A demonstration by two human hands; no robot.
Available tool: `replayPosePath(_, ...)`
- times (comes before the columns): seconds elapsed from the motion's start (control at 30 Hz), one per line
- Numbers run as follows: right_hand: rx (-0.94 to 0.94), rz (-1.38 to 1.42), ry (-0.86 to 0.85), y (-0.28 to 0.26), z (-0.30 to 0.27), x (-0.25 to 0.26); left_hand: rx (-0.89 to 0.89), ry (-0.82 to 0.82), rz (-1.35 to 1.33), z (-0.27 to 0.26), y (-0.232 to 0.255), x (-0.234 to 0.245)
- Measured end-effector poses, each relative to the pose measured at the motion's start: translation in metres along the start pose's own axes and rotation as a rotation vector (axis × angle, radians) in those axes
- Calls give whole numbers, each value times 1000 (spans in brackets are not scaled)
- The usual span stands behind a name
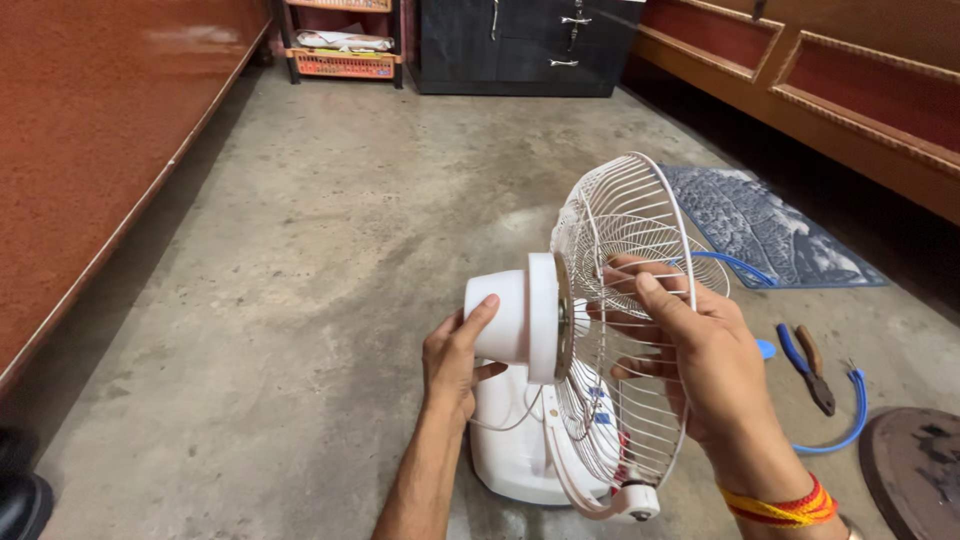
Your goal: The person assembles a white and blue table fan on the floor. They use a red screwdriver to secure the blue back cover to the fan base, then attach the white rear motor housing and the front wire cage.
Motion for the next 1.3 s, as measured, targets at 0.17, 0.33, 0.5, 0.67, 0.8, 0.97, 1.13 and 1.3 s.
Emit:
replayPosePath(0.17,-8,-8,-2,1,1,0,15,26,29,1,-2,1)
replayPosePath(0.33,-10,-2,-7,0,2,-1,17,49,54,2,-3,1)
replayPosePath(0.5,6,-19,-6,-1,2,-2,-5,44,23,-1,-1,-3)
replayPosePath(0.67,-5,16,-4,0,2,-2,-17,66,15,-4,-3,-4)
replayPosePath(0.8,19,18,-11,0,2,-3,17,54,-12,0,-8,-3)
replayPosePath(0.97,27,-4,-20,0,2,-3,23,37,8,5,-8,3)
replayPosePath(1.13,25,-2,-17,-2,2,-5,18,37,23,6,-8,4)
replayPosePath(1.3,21,-1,-14,-2,3,-6,21,41,7,3,-8,2)
Point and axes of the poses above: each hand's wrist, its own z-axis towards the middle knuckle, its own x-axis out of the back of the hand, y = z × x, the point moved 8 cm from there along z, towards the middle knuckle, and after that the axes turned 2 degrees about -z, right-handed, at the moved point
